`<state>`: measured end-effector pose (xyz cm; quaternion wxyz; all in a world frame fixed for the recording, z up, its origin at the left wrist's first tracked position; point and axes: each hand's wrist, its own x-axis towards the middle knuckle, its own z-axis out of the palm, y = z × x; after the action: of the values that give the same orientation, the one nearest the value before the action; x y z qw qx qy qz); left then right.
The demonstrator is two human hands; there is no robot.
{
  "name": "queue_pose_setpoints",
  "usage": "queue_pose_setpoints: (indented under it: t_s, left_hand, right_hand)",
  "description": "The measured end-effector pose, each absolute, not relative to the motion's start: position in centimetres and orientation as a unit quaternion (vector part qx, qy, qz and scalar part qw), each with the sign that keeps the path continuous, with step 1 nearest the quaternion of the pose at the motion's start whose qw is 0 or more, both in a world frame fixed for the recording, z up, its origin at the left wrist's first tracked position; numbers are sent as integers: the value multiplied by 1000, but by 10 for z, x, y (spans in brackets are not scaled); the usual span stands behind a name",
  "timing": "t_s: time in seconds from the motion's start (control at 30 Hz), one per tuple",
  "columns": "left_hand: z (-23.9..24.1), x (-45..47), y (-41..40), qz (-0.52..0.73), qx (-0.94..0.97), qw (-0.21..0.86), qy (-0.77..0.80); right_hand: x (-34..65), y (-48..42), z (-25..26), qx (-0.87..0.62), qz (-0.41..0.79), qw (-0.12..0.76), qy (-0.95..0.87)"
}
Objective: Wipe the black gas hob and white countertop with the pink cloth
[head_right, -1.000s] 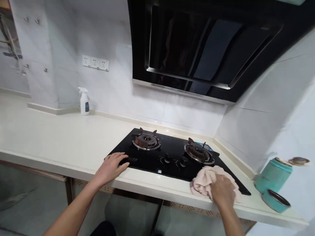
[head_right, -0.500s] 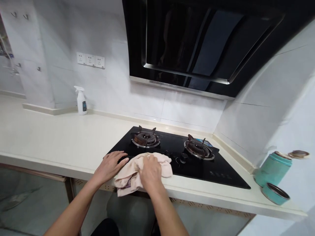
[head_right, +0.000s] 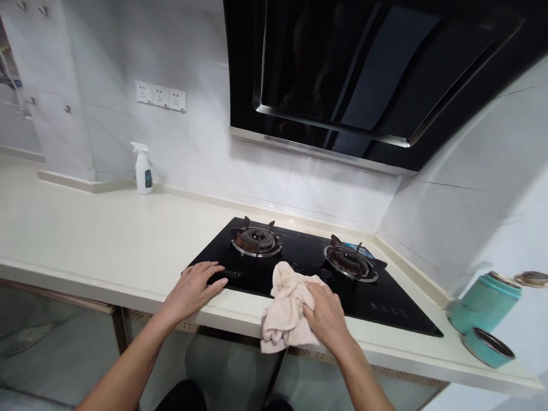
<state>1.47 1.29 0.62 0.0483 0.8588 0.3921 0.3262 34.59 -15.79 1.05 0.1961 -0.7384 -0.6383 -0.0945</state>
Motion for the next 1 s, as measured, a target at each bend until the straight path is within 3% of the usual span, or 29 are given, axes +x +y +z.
queue_pose_setpoints:
  t_s: [0.33, 0.6, 0.73, 0.87, 1.0]
  left_hand:
    - [7, 14, 10, 332, 861, 53, 381]
    - [4, 15, 18, 320, 859, 30, 399]
    - [0, 13, 26, 308, 863, 6, 401]
    - [-2, 11, 31, 303, 863, 2, 405]
    - [-3, 11, 34, 310, 862, 7, 401]
  right_hand:
    - [374, -191, 21, -820, -46, 111, -560]
    - [274, -147, 19, -785, -73, 186, -586]
    - [248, -138, 18, -696, -94, 244, -668]
    - [273, -148, 17, -658, -82, 249, -706]
    - [341, -176, 11, -748, -108, 228, -613]
